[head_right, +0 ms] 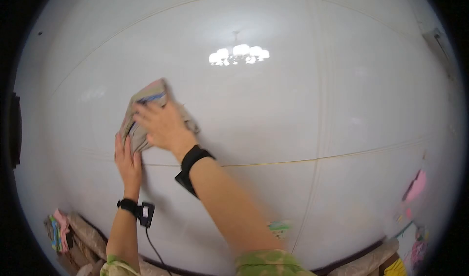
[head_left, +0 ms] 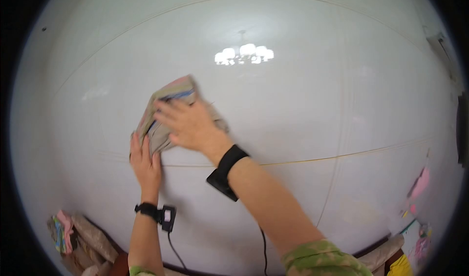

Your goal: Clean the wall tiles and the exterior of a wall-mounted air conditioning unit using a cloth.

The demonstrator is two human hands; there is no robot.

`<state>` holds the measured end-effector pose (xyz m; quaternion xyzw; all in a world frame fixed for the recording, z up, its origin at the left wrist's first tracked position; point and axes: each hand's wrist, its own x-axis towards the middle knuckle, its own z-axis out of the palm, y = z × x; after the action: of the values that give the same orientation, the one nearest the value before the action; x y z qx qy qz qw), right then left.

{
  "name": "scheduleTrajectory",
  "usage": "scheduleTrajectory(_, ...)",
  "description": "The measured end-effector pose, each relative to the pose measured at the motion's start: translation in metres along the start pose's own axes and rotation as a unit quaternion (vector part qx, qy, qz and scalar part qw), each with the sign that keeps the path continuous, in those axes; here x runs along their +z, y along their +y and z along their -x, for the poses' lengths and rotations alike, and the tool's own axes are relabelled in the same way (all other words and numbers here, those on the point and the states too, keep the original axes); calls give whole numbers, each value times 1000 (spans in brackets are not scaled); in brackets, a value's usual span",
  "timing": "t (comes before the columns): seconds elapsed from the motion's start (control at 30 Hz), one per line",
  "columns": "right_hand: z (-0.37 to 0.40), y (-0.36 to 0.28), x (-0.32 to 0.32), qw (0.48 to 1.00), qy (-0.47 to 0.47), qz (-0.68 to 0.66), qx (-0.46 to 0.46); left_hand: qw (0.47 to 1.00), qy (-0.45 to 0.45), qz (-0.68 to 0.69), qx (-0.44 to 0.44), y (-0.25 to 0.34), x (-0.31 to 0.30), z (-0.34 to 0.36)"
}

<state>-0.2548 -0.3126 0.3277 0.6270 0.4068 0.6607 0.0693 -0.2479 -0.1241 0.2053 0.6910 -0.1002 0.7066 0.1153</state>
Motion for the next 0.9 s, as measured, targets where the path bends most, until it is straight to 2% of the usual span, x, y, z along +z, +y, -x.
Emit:
scheduleTrajectory(0.07,-8,27,-31,998,-18,21,-52,1000,6,18,18,28,-3,-17)
scheduleTrajectory(0.1,-5,47,-52,998,-22,40,-47,1000,21,1,0,54,-3,-28)
scheduleTrajectory(0.13,-65,16,-2,997,-47,22,-50,999,26,-21,-35,-18,-8,-47)
scheduleTrajectory(0.23,-67,33,-45,999,-40,15,-30,998,26,-42,-30,21,-33,-87)
scheduleTrajectory(0.33,-69,80,-113,994,85,73,14,999,26,-33,11,79,-54,-152)
scheduleTrajectory(0.37,-68,79,-72,993,86,75,15,999,23,-30,33,44,-21,-155)
scheduleTrajectory(0.47,-69,126,-93,983,104,138,56,997,1,-49,61,80,-15,-215)
scheduleTrajectory(0.57,-50,177,-119,970,105,199,95,997,4,-34,74,133,10,-258)
scheduleTrajectory(0.67,-24,227,-173,956,63,249,144,994,21,-35,97,206,30,-296)
scheduleTrajectory(0.73,2,258,-209,937,40,273,212,991,50,-20,121,260,48,-315)
scheduleTrajectory(0.9,96,314,-292,906,32,303,295,969,118,63,210,403,61,-314)
